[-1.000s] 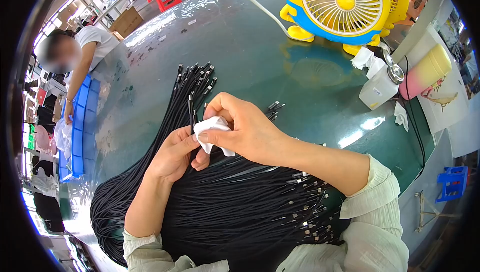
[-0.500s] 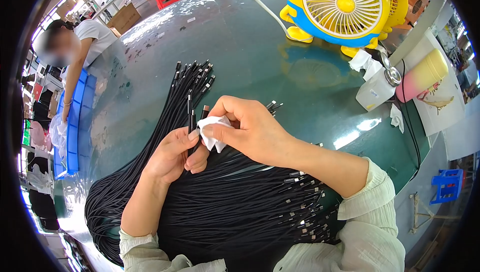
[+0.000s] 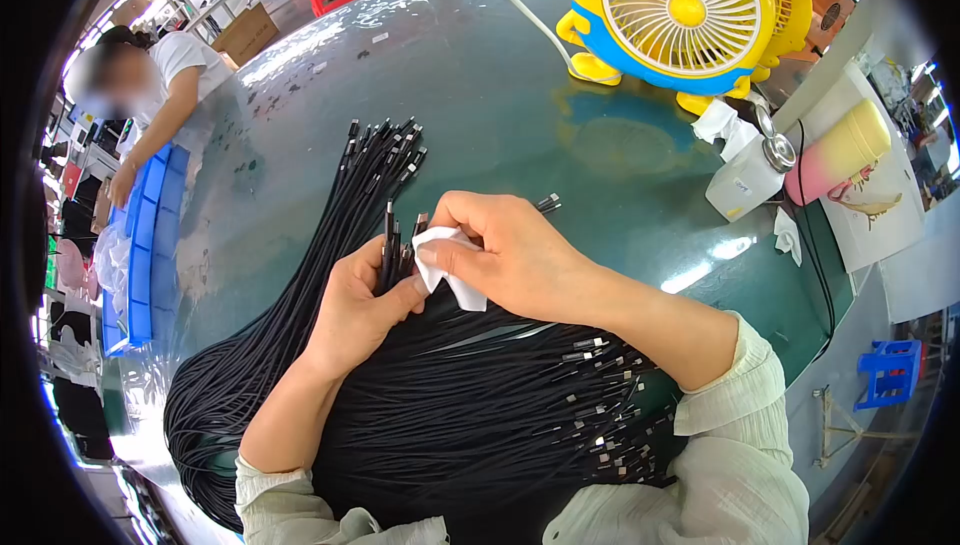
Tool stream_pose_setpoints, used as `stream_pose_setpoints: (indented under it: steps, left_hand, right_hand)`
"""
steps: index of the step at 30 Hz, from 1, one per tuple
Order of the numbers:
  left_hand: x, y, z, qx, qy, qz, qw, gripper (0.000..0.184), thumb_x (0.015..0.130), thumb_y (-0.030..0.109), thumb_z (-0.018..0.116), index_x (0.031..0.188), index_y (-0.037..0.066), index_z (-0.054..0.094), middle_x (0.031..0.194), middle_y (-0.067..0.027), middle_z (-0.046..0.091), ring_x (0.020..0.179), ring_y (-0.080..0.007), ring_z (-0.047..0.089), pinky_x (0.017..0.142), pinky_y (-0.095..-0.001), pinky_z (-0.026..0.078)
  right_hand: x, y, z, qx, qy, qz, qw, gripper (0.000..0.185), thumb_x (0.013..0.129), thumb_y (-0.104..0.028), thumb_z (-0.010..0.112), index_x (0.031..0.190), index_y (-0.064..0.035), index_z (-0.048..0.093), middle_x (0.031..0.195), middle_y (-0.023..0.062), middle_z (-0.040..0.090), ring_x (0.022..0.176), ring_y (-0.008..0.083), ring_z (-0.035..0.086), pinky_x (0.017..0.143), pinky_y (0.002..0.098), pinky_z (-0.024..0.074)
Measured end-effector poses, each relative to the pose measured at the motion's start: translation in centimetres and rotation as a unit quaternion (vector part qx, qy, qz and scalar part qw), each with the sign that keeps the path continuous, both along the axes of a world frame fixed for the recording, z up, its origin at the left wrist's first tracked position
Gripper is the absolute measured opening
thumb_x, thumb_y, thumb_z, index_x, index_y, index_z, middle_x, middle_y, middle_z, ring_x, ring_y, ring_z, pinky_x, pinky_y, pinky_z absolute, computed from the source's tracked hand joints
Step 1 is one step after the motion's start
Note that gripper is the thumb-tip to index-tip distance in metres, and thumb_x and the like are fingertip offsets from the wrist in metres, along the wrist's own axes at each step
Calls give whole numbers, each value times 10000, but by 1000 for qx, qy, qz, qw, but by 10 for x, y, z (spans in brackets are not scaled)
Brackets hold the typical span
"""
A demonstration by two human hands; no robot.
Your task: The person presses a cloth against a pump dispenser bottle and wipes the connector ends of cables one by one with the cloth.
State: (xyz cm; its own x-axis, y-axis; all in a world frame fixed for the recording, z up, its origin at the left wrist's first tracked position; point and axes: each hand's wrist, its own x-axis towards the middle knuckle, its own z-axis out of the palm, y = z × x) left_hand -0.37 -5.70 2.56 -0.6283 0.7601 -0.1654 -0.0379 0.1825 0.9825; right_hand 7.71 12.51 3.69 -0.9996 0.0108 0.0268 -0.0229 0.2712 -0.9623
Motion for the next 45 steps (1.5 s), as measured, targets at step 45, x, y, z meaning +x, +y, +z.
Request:
stream_pose_setpoints:
  steps: [45]
  left_hand:
    - [-2, 0, 4, 49, 68, 106, 991, 128, 882, 126, 638, 935, 9, 644, 768, -4, 600, 695, -61, 541, 615, -212, 429]
  right_hand:
    - [-7, 18, -4, 27, -27, -67, 997, 294, 917, -278, 577, 836, 4, 598, 610, 56, 583, 541, 107, 518, 503, 290, 397]
